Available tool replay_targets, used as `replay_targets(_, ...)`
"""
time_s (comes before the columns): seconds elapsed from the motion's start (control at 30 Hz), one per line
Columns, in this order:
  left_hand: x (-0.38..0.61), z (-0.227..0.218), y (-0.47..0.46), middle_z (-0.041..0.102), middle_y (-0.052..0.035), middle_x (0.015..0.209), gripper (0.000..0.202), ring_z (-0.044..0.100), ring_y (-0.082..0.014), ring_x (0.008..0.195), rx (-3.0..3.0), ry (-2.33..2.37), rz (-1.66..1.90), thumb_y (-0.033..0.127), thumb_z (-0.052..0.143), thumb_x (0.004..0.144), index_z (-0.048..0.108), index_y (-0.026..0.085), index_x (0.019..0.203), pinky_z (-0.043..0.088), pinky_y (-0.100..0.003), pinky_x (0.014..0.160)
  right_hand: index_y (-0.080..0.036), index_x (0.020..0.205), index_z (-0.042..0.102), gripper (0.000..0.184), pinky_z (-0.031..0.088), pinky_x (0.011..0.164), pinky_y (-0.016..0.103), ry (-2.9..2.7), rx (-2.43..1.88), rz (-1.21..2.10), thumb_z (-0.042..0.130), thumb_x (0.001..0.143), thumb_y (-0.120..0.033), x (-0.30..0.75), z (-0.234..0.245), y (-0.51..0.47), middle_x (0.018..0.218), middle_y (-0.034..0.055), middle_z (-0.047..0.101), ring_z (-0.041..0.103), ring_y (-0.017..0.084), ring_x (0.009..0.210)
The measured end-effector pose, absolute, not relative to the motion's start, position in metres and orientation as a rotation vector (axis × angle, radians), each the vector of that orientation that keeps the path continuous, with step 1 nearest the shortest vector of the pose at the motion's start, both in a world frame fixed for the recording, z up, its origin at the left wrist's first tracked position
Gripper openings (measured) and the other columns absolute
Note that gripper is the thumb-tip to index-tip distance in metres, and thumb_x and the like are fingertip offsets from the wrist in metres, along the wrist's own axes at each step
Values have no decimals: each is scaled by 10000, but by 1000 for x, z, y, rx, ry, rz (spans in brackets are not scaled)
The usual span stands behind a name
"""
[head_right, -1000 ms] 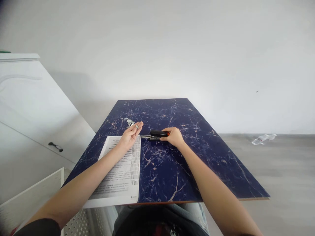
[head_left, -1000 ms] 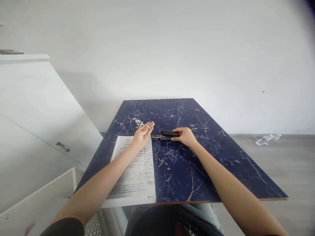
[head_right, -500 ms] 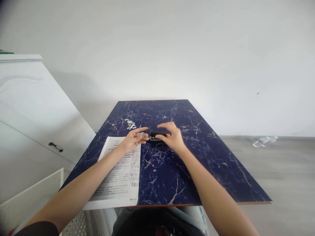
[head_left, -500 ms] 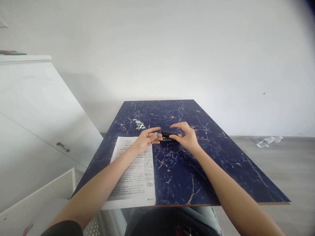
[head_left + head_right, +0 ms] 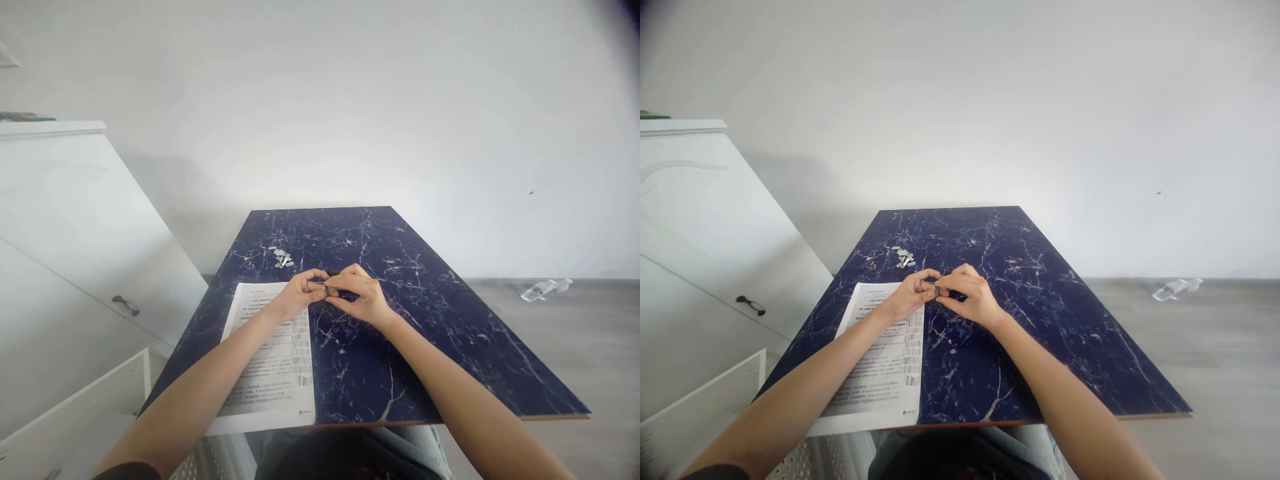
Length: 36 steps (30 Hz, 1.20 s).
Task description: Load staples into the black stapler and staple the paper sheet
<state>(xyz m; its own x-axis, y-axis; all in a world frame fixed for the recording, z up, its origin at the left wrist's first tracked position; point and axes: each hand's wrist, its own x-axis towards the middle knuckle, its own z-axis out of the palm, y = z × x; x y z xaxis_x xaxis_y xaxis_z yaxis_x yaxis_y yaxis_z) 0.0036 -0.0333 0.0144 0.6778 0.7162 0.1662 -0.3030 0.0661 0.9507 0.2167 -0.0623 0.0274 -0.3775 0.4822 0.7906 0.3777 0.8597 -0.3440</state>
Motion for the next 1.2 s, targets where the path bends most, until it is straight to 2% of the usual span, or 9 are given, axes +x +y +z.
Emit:
replay_targets(0.13,6,11,-31,769,-140,982,522,727,-251,970,1253,461,913,458,785,805,594,154,1184,498,-373,941,-279,1068,725,230,551,790,376,-1878,-812,135,745,843,-322,227,34,-59,965,36,739,640,215,892)
replay_targets(0.23,4,8,-24,728,-75,729,416,711,-199,746,1128,546,1105,552,653,888,637,151,1000,529,-305,733,-249,1062,705,285,539,799,379,-1612,-1032,115,740,826,-405,263,30,-36,1022,55,741,651,219,883)
replay_targets(0.3,0,7,-19,527,27,476,379,565,-126,498,1036,542,1200,537,600,925,623,167,852,430,-233,519,-219,1094,678,377,527,782,384,-1442,-1224,95,731,801,-451,296,18,-14,1000,69,756,656,228,842)
replay_targets(0.33,-2,6,-16,420,57,427,375,480,-101,439,990,530,1231,518,592,933,606,171,791,367,-214,465,-209,1064,680,384,519,781,390,-1376,-1328,75,732,780,-462,312,11,-4,971,74,763,660,236,825)
replay_targets(0.4,-6,5,-11,299,75,424,355,386,-79,418,908,530,1283,463,610,924,579,174,719,285,-202,425,-205,1021,679,389,508,794,401,-1281,-1516,55,743,730,-454,340,-6,14,906,70,771,664,249,785)
replay_targets(0.47,-9,5,-8,268,74,453,317,366,-77,440,862,548,1302,418,626,906,575,175,709,263,-201,423,-205,1004,668,377,500,815,404,-1238,-1649,76,737,703,-421,357,-22,26,857,64,773,679,254,763)
replay_targets(0.73,-5,2,-9,232,71,470,291,352,-92,460,961,672,1268,423,585,888,547,192,715,270,-222,450,-225,921,647,241,460,889,418,-1376,-1834,65,652,738,-382,361,-41,33,910,87,779,697,301,944)
replay_targets(1.0,-6,6,-13,280,74,464,315,340,-85,423,1105,731,1365,443,577,901,532,195,712,266,-227,447,-211,940,667,268,469,870,406,-1352,-1785,93,687,727,-374,363,-37,33,935,85,772,686,255,787)
replay_targets(1.2,-8,2,-14,467,40,504,261,435,-115,451,1505,1193,1345,386,521,929,552,203,746,310,-248,509,-177,901,713,260,475,799,377,-1361,-1576,-53,573,824,-383,341,-18,22,821,81,707,592,212,683)
